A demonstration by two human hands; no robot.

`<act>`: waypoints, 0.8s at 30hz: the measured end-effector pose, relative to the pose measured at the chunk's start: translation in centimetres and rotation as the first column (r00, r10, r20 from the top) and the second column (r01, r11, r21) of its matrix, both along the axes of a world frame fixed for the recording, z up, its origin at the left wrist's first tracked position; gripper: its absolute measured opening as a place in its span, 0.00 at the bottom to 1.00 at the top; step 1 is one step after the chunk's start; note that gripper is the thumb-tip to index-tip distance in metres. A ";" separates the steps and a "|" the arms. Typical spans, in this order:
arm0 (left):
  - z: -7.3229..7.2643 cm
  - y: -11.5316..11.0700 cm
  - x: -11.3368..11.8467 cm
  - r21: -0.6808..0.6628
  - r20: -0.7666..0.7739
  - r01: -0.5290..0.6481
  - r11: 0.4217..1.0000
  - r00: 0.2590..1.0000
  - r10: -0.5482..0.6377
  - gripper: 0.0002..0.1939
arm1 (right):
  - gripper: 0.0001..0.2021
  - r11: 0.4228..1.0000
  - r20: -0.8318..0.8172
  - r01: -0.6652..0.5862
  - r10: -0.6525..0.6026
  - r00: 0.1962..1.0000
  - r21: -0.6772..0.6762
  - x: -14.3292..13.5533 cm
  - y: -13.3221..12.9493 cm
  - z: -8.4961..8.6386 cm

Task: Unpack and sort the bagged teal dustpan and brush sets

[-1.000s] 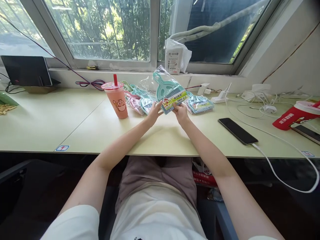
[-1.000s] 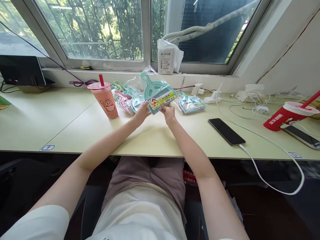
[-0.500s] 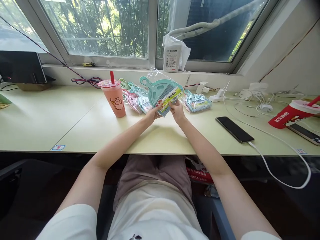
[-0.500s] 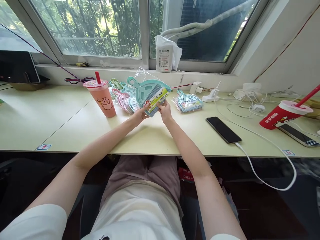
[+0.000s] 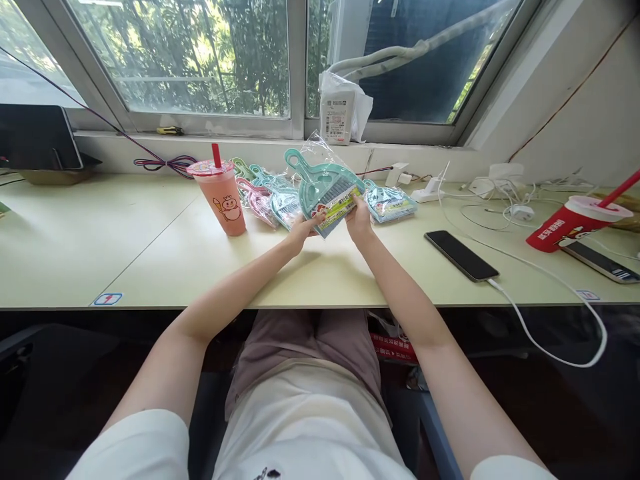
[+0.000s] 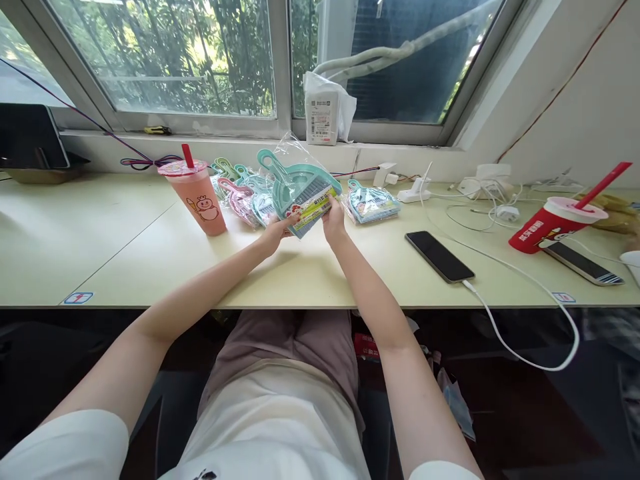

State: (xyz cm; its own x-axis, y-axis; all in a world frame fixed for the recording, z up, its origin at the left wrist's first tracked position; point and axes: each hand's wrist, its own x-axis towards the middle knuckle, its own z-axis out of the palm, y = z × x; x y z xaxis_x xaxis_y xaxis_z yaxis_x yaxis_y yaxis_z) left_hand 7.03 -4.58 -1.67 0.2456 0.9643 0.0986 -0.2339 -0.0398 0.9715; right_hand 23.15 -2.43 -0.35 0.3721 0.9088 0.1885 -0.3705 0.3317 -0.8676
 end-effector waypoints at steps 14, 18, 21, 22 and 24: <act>-0.1 0.5 -0.4 0.078 -0.058 -0.022 0.997 0.998 0.027 0.25 | 0.16 0.998 0.055 -0.068 0.068 0.996 -0.005 0.0 0.2 -0.6; 0.1 0.9 -0.9 0.079 -0.022 -0.110 0.991 0.993 0.112 0.22 | 0.14 0.974 0.092 -0.228 0.226 0.970 0.010 -0.6 -0.9 0.2; 0.5 0.8 -1.0 0.091 -0.015 -0.121 0.988 0.992 0.123 0.22 | 0.19 0.957 0.064 -0.288 0.286 0.956 0.022 -0.7 -1.3 0.5; 0.6 0.6 -1.0 0.096 -0.015 -0.116 0.989 0.993 0.118 0.22 | 0.21 0.956 0.053 -0.291 0.289 0.956 0.023 -0.6 -1.3 0.5; 0.8 0.2 -0.9 0.108 -0.022 -0.101 0.989 0.994 0.104 0.25 | 0.23 0.965 0.037 -0.261 0.260 0.965 0.021 -0.5 -1.2 0.4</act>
